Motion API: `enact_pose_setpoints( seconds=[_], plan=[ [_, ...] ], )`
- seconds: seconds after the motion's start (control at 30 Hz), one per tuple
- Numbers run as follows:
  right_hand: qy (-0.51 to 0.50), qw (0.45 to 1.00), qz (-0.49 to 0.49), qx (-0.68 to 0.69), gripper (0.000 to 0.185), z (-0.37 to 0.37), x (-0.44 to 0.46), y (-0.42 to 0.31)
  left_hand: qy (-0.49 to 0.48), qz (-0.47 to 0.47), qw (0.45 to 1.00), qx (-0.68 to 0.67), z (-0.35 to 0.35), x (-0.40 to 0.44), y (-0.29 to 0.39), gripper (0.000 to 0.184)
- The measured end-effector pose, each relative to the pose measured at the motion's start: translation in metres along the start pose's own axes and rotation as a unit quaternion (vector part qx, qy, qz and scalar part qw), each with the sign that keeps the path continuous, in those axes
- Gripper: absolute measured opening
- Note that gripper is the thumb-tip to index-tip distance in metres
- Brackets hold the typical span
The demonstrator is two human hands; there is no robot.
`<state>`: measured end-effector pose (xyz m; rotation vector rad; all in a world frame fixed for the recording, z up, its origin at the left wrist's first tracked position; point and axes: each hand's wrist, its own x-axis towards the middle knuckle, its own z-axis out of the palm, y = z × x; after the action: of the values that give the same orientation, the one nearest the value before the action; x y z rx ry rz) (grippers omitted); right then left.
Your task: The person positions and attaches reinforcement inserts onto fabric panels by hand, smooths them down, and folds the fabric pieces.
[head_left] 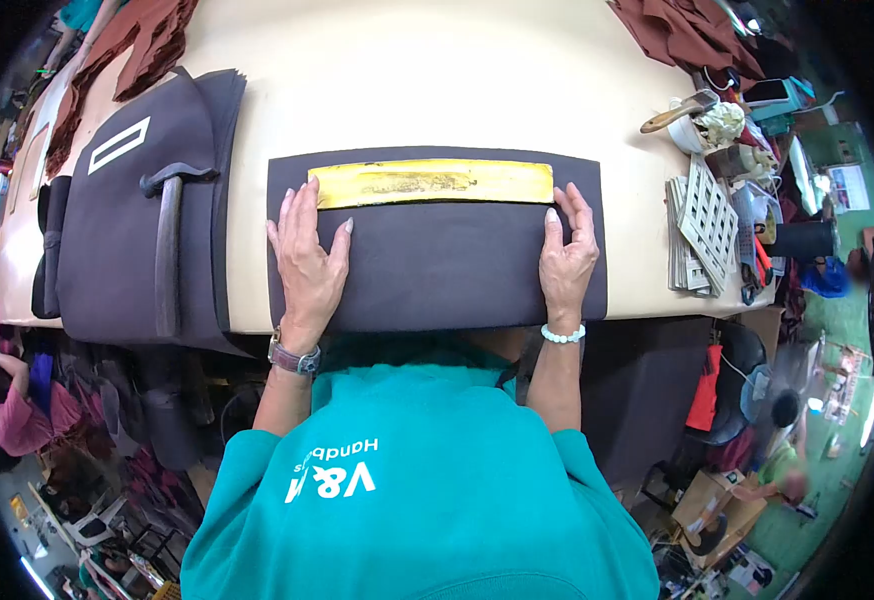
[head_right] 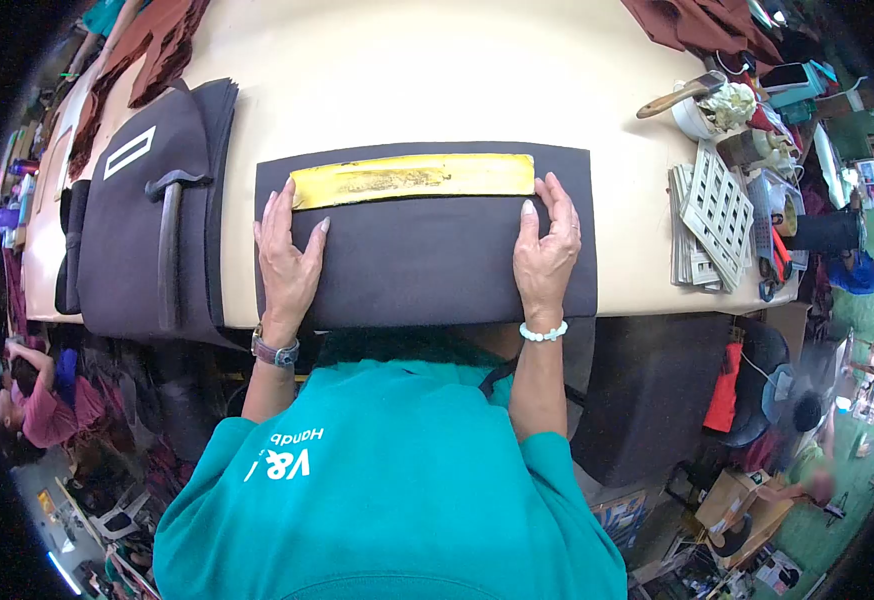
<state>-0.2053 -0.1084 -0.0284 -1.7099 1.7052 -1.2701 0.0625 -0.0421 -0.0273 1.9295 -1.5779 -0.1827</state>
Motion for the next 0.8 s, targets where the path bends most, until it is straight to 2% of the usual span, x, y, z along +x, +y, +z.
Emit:
enact_pose_setpoints(
  seconds=[0.17, 0.27, 0.8],
  plan=[
    [-0.009, 1.0, 0.0, 0.008, 0.036, -0.0002, 0.0008, -0.0038, -0.001, 0.009, 1.0, -0.013, 0.0028, 0.006, -0.003, 0.057],
    [-0.011, 0.998, -0.031, -0.048, 0.037, 0.001, -0.0001, 0.0051, -0.008, 0.0, 1.0, 0.008, 0.0036, 0.0042, -0.0013, 0.058],
    [-0.017, 0.994, -0.022, -0.108, 0.038, 0.0005, 0.0002, -0.0039, 0.002, 0.017, 1.0, 0.025, 0.0079, 0.0032, -0.0031, 0.055]
  ],
)
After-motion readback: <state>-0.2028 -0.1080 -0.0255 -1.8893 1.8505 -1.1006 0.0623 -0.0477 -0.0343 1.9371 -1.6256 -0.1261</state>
